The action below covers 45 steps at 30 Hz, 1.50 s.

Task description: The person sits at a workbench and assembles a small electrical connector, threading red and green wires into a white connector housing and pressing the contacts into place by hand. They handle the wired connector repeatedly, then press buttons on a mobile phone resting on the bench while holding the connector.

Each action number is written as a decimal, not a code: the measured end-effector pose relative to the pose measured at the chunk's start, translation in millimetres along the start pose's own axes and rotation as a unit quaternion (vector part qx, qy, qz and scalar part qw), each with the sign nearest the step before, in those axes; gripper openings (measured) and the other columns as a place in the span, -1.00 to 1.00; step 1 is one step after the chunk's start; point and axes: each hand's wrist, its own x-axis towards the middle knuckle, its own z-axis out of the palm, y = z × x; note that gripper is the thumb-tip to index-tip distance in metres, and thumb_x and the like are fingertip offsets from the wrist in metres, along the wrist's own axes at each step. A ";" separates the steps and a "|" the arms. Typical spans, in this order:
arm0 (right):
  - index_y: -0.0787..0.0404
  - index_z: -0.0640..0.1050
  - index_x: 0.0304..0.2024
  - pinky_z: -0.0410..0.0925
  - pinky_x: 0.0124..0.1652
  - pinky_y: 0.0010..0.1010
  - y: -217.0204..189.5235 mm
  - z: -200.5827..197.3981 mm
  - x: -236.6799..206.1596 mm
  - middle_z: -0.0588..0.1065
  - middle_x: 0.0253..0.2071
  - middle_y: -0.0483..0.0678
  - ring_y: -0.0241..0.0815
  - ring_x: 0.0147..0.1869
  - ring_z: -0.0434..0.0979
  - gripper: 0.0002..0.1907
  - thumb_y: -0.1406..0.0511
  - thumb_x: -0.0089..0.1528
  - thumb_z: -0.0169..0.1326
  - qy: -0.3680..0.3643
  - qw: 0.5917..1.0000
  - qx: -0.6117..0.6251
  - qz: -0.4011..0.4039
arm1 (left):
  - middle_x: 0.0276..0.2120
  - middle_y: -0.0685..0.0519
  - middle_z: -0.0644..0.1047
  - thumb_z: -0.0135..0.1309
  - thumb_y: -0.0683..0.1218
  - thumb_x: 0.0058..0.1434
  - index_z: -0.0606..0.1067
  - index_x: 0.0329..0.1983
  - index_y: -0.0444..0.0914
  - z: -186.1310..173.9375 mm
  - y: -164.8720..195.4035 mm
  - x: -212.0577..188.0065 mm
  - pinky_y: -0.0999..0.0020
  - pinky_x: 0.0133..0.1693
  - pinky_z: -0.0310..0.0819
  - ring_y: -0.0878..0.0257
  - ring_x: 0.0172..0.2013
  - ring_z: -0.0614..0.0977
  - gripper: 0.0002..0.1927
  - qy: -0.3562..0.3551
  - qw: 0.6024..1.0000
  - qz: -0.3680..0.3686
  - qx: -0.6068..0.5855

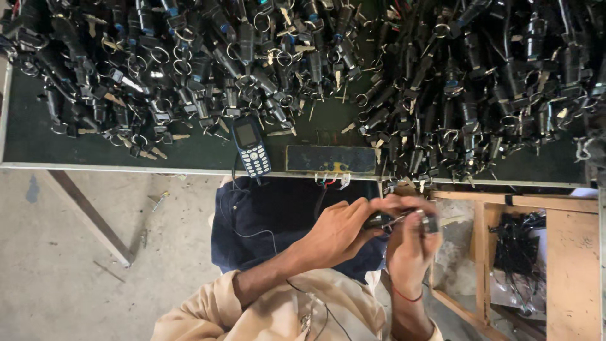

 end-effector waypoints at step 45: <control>0.36 0.31 0.39 0.26 0.31 0.13 -108.5 -16.1 27.1 0.32 0.42 0.30 0.29 0.48 0.34 -0.27 0.13 0.29 0.19 -0.290 0.928 -0.028 0.233 | -0.17 -0.11 0.59 0.02 0.01 0.46 0.40 0.30 -0.28 -71.4 57.7 -22.3 0.21 -0.07 0.53 0.00 -0.13 0.64 -0.57 -0.227 0.853 -0.100 -0.459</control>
